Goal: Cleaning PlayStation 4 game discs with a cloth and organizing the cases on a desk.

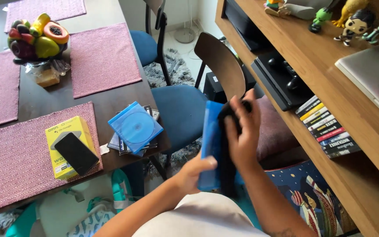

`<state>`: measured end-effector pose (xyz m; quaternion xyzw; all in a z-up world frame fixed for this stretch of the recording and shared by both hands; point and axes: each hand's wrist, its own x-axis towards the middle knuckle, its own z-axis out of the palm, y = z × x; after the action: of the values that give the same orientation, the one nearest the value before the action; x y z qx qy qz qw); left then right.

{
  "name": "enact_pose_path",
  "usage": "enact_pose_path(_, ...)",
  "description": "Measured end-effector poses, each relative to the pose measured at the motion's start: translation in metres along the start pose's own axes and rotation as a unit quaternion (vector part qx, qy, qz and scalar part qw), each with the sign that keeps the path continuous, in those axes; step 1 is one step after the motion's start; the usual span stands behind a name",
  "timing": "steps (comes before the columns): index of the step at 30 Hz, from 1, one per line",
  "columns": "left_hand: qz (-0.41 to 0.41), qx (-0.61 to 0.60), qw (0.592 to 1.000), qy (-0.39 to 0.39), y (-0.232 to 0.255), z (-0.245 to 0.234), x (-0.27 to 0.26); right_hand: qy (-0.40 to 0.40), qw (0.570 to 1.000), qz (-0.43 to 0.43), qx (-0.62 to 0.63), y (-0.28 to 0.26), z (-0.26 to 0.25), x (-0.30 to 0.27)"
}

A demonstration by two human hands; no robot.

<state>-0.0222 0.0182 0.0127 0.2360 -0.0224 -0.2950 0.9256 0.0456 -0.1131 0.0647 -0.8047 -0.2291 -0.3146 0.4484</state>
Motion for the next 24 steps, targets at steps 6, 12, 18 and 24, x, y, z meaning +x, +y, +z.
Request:
enact_pose_path(6,0.031,0.015,0.998,0.053,-0.007,-0.04,0.015,-0.18,0.98,-0.034,0.074,-0.037,0.006,-0.022)
enact_pose_path(12,-0.006,0.058,0.997,0.06,0.003,-0.006,0.007,-0.116,0.991,0.061,0.011,0.019,-0.006,0.003)
enact_pose_path(18,-0.04,0.186,0.979,0.078,-0.005,-0.027,0.026,-0.147,0.986,-0.075,0.034,-0.027,0.004,-0.005)
enact_pose_path(24,-0.011,0.195,0.981,0.02,0.002,-0.004,0.013,-0.057,0.996,0.071,0.003,0.027,-0.011,0.003)
